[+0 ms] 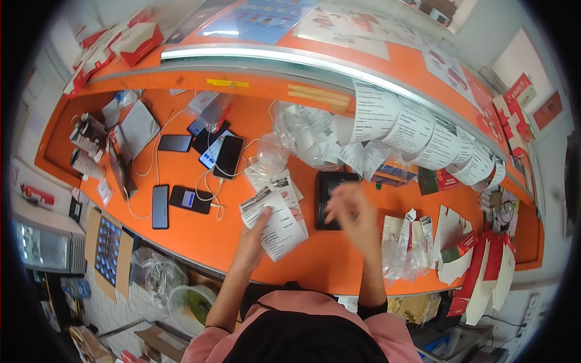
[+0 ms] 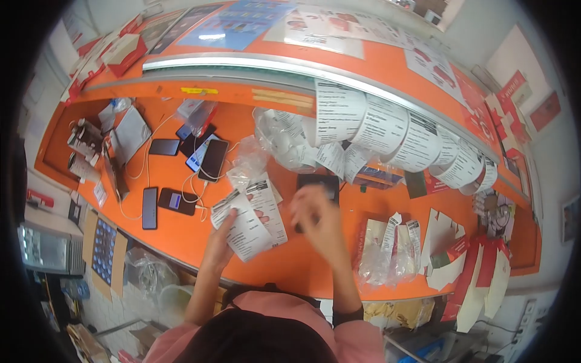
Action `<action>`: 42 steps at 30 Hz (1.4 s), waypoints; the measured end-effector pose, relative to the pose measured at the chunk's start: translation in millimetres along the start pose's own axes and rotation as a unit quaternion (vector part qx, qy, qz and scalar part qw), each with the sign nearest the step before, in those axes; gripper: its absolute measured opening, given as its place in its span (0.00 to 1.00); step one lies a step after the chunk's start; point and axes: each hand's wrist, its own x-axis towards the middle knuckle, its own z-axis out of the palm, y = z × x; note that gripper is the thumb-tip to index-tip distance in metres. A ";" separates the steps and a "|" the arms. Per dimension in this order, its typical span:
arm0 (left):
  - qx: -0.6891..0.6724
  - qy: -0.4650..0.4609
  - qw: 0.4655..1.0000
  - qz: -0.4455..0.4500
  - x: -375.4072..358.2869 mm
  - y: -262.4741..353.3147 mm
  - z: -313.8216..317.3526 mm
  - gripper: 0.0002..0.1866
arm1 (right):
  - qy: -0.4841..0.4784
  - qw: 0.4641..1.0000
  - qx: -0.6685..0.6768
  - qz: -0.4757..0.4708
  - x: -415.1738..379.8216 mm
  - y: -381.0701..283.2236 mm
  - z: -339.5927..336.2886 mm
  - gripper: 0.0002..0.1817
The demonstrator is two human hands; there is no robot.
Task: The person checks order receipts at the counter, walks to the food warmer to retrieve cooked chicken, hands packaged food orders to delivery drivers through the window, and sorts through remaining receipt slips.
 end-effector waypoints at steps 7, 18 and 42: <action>0.033 -0.006 0.999 -0.001 -0.3 8.9 -1.8 0.23 | 0.140 0.956 0.252 0.054 79.5 26.6 -32.1 0.26; 0.049 -0.013 0.999 0.011 8.3 16.8 8.1 0.24 | 0.096 0.942 0.301 0.112 68.5 43.7 -16.1 0.12; -0.112 -0.173 0.977 -0.062 16.6 7.4 45.7 0.34 | -0.063 0.975 0.049 0.206 -76.6 4.0 6.3 0.14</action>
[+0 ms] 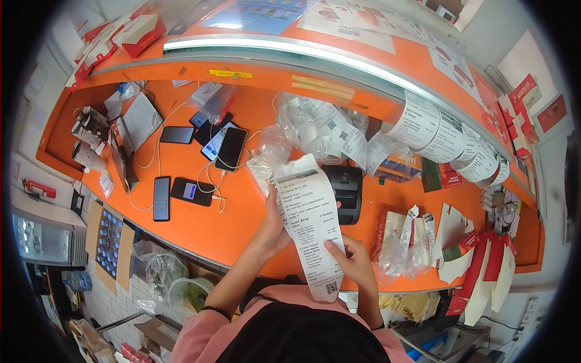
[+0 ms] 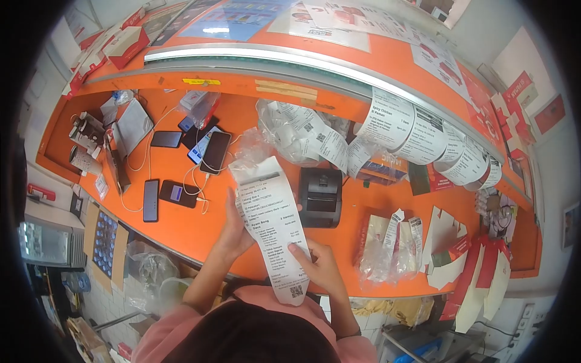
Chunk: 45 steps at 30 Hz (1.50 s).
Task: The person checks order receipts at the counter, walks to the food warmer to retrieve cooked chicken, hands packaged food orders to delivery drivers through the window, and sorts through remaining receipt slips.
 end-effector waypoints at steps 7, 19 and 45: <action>0.129 0.048 0.990 0.036 -12.5 16.7 16.6 0.22 | 0.037 0.994 -0.103 -0.026 3.0 2.5 5.3 0.14; 0.043 0.027 0.998 -0.036 -11.2 5.9 7.4 0.23 | 0.157 0.912 -0.260 -0.277 23.3 -9.9 8.1 0.13; 0.136 0.139 0.979 0.055 -3.4 -15.1 -22.4 0.30 | 0.129 0.981 0.042 -0.137 56.6 -17.2 -22.9 0.04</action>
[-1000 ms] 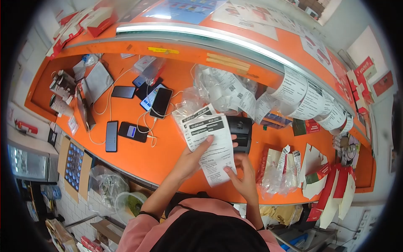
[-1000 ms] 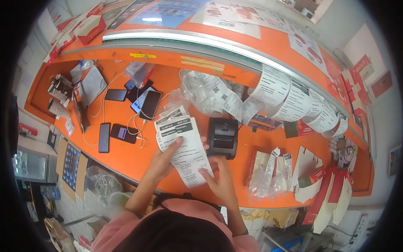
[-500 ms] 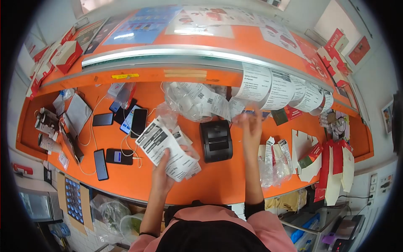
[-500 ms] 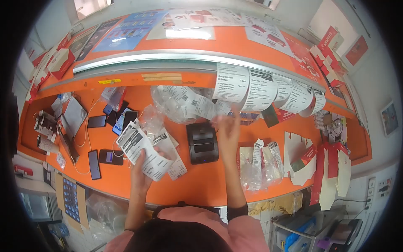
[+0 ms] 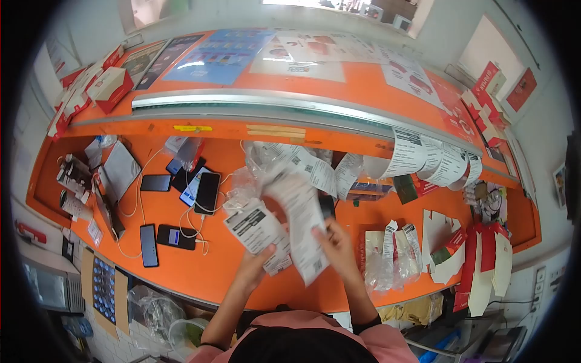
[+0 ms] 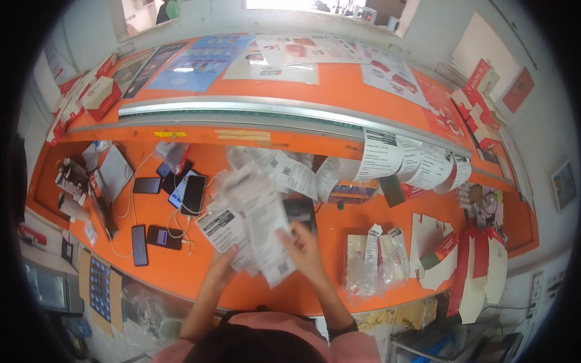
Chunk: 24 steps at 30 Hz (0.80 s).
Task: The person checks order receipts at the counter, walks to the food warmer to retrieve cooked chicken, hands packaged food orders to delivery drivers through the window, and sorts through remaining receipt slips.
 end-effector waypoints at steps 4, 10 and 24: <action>-0.023 0.016 0.999 -0.026 1.4 6.0 17.7 0.28 | -0.077 0.993 -0.055 0.064 -43.8 0.0 10.7 0.04; -0.055 0.033 0.998 -0.009 2.2 36.0 43.9 0.20 | -0.008 0.973 -0.227 -0.043 -72.6 -10.9 7.7 0.06; -0.121 -0.005 0.989 -0.081 4.3 21.2 29.1 0.20 | -0.023 0.969 -0.247 -0.003 -84.2 -16.6 2.3 0.06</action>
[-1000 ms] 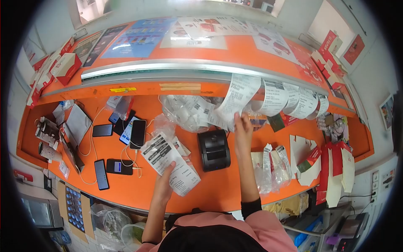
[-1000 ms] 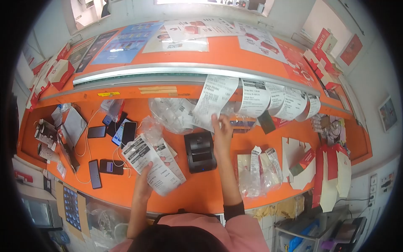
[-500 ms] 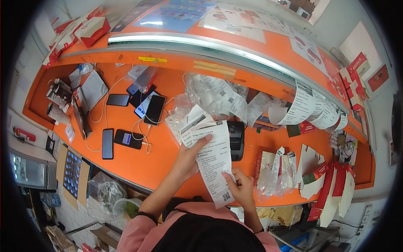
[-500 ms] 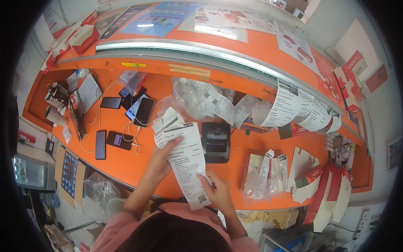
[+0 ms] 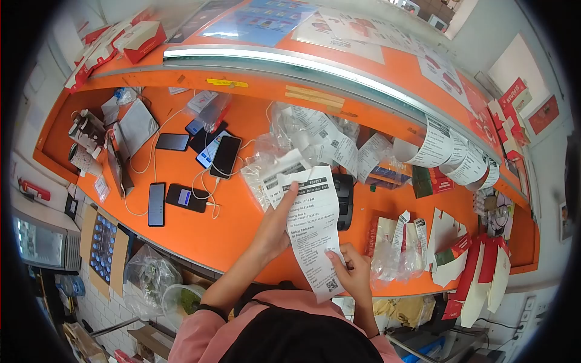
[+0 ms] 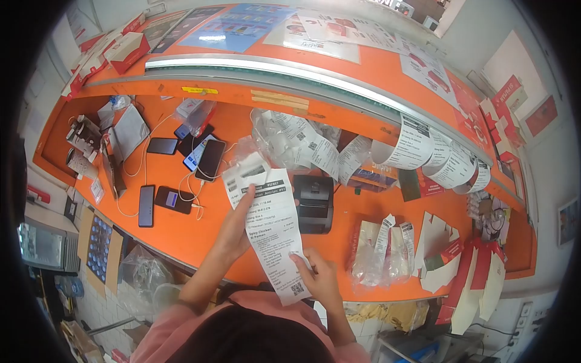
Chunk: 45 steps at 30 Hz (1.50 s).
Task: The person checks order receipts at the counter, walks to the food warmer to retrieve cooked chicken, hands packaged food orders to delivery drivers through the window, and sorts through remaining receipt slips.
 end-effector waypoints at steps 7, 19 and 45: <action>0.069 -0.025 0.997 0.024 -19.8 -1.3 3.1 0.23 | 0.021 0.999 0.029 -0.009 11.2 -3.4 3.0 0.06; 0.070 -0.096 0.992 0.045 -17.5 -5.5 -2.9 0.24 | 0.009 0.999 0.022 -0.046 22.5 21.2 31.9 0.09; -0.110 -0.080 0.984 0.117 -1.2 3.2 -69.5 0.20 | -0.184 0.960 0.207 0.029 8.8 33.1 47.5 0.19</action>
